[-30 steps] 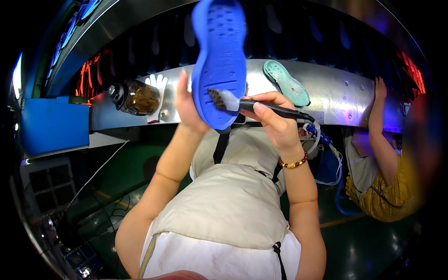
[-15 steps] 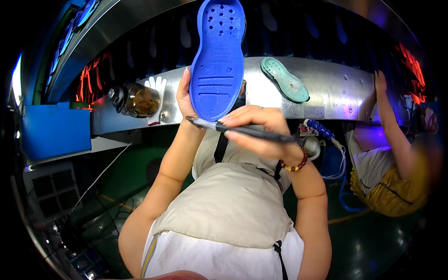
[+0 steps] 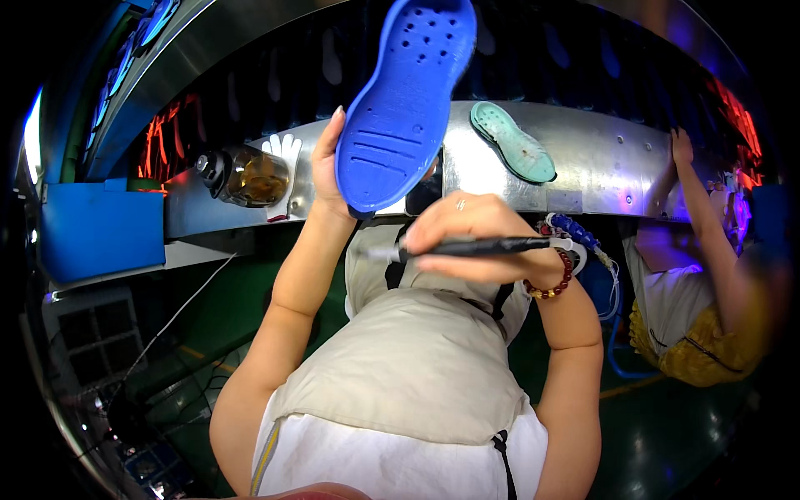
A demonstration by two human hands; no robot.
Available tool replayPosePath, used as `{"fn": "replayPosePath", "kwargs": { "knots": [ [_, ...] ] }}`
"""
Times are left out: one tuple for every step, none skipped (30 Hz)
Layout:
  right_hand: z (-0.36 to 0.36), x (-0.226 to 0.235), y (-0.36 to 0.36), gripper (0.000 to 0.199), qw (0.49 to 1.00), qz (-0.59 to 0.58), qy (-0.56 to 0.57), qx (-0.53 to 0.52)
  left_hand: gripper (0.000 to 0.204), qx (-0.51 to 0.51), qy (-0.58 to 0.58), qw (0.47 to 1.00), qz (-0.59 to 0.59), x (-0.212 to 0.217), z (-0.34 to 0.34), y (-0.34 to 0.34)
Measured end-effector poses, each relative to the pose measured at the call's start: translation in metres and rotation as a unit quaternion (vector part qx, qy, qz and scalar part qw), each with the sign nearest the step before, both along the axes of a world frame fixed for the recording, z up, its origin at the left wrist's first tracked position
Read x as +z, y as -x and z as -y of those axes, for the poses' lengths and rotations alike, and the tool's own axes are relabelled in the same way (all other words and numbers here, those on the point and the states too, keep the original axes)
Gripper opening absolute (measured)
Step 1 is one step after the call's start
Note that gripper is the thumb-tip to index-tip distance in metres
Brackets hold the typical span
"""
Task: The person picks up blue shoe soles from a conveyor belt, applies a liquid from a brush to the surface of each sole, and then places the soles onto a higher moving track.
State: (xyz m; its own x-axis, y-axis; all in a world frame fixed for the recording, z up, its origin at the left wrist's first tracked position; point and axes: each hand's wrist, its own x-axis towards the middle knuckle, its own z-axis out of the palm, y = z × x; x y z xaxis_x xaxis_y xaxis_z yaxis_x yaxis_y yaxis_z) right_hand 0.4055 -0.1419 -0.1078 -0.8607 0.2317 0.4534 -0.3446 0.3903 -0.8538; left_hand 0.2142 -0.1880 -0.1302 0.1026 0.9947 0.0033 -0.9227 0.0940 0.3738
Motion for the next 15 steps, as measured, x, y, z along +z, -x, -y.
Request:
{"fn": "replayPosePath", "kwargs": {
  "knots": [
    [0.000, 0.004, -0.001, 0.016, 0.998, 0.026, 0.005, 0.049, 0.052, -0.034, 0.005, 0.999, 0.017, -0.001, -0.001, 0.000],
    [-0.003, 0.004, -0.004, 0.017, 0.999, 0.017, 0.028, 0.030, 0.050, -0.031, 0.033, 0.999, -0.010, -0.002, -0.002, 0.001],
    [-0.009, 0.002, -0.007, 0.019, 0.999, 0.008, 0.052, 0.011, 0.048, -0.052, 0.055, 0.997, -0.021, -0.002, -0.002, 0.002],
    [-0.012, 0.000, -0.010, 0.020, 0.992, -0.009, 0.121, -0.045, 0.047, -0.073, 0.075, 0.994, -0.031, 0.000, -0.001, 0.001],
    [-0.019, 0.005, -0.012, 0.019, 0.996, 0.030, 0.014, -0.085, 0.046, -0.094, 0.095, 0.990, -0.041, 0.001, 0.000, 0.001],
    [-0.022, 0.003, -0.010, 0.018, 0.997, 0.066, 0.013, -0.047, 0.043, -0.107, 0.124, 0.983, -0.085, 0.001, 0.000, 0.000],
    [-0.023, 0.000, -0.009, 0.017, 0.995, 0.102, 0.012, -0.011, 0.041, -0.122, 0.152, 0.972, -0.129, 0.001, 0.000, 0.000],
    [-0.022, 0.002, -0.008, 0.016, 0.993, 0.118, -0.020, 0.023, 0.041, -0.129, 0.146, 0.967, -0.167, -0.001, 0.002, 0.000],
    [-0.024, 0.002, -0.011, 0.017, 0.992, 0.106, -0.036, 0.059, 0.041, -0.135, 0.139, 0.959, -0.205, -0.002, 0.006, 0.000],
    [-0.025, 0.010, -0.012, 0.017, 0.984, 0.150, -0.051, 0.079, 0.042, -0.138, 0.168, 0.955, -0.202, 0.000, 0.011, 0.002],
    [-0.027, 0.017, -0.013, 0.017, 0.974, 0.194, -0.066, 0.100, 0.042, -0.143, 0.176, 0.950, -0.216, 0.000, 0.013, 0.004],
    [-0.031, 0.013, -0.013, 0.017, 0.985, 0.152, -0.021, 0.082, 0.042, -0.147, 0.184, 0.944, -0.229, 0.001, 0.014, 0.007],
    [-0.036, 0.010, -0.014, 0.017, 0.992, 0.109, 0.021, 0.061, 0.043, -0.152, 0.188, 0.939, -0.244, 0.003, 0.013, 0.006],
    [-0.037, 0.006, -0.015, 0.017, 0.993, 0.119, 0.020, 0.014, 0.043, -0.153, 0.179, 0.946, -0.222, 0.008, 0.013, 0.002],
    [-0.038, 0.003, -0.014, 0.017, 0.989, 0.139, 0.021, 0.035, 0.043, -0.165, 0.178, 0.935, -0.259, 0.007, 0.012, 0.002]
  ]
}}
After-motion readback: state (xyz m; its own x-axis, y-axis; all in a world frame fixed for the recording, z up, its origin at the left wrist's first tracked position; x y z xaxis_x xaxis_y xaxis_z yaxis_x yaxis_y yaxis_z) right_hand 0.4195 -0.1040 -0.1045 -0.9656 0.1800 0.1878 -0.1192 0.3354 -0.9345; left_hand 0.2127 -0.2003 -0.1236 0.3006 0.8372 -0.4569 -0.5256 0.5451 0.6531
